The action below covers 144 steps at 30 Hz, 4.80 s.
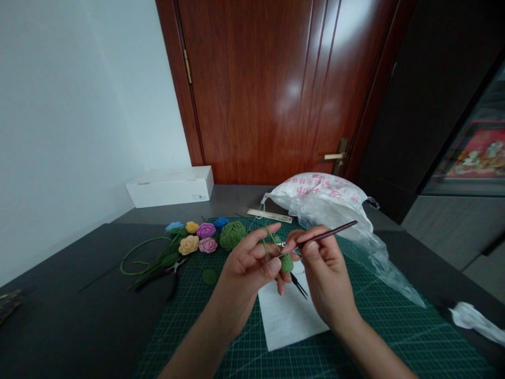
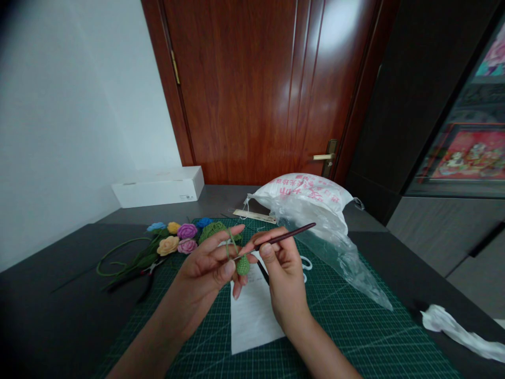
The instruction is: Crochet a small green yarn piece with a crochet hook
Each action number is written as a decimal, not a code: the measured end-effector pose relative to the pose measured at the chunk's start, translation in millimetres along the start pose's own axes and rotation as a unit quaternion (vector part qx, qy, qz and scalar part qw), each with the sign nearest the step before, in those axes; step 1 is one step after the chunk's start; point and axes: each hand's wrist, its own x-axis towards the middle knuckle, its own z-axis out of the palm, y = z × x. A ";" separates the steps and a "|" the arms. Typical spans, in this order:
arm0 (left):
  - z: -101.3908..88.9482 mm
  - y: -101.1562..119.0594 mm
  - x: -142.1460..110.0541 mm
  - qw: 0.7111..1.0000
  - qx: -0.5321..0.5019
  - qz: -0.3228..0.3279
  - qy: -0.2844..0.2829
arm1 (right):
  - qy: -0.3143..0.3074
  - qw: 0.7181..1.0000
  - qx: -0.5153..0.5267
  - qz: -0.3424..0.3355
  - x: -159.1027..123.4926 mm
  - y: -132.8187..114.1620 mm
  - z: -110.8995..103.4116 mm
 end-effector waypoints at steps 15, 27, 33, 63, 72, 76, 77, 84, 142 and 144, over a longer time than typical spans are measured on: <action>-2.3 -4.0 3.7 0.999 -0.014 0.035 -0.019 | -0.046 0.987 0.134 0.071 2.2 -7.4 5.5; -1.5 -2.6 0.9 0.998 -0.033 0.033 -0.042 | -0.080 0.993 -0.008 -0.087 9.9 -22.3 -4.7; 1.8 -2.4 -2.4 0.999 -0.025 0.038 -0.031 | -0.057 0.983 -0.082 -0.155 1.4 -22.5 -5.7; 4.2 5.6 -7.2 0.979 0.080 0.149 0.111 | -0.003 0.986 -0.058 -0.154 -15.5 -0.9 6.8; 2.8 8.6 -9.2 0.964 0.160 0.187 0.103 | -0.030 0.997 0.021 -0.066 -8.9 -2.7 6.6; 2.4 9.7 -9.1 0.955 0.197 0.204 0.091 | -0.055 0.996 0.005 -0.073 -3.2 -5.7 -0.1; 2.3 10.0 -8.8 0.952 0.203 0.208 0.090 | -0.062 0.995 -0.001 -0.077 -2.2 -6.6 -1.4; 0.1 10.1 -8.1 0.945 0.230 0.216 0.082 | -0.070 0.991 -0.039 -0.105 -1.7 -9.5 -3.3; 3.7 8.9 -9.9 0.922 0.293 0.228 0.110 | -0.009 0.981 0.133 0.139 -2.3 -2.6 10.3; 4.3 9.0 -10.0 0.923 0.288 0.229 0.108 | 0.007 0.973 0.166 0.160 -3.3 -1.6 12.3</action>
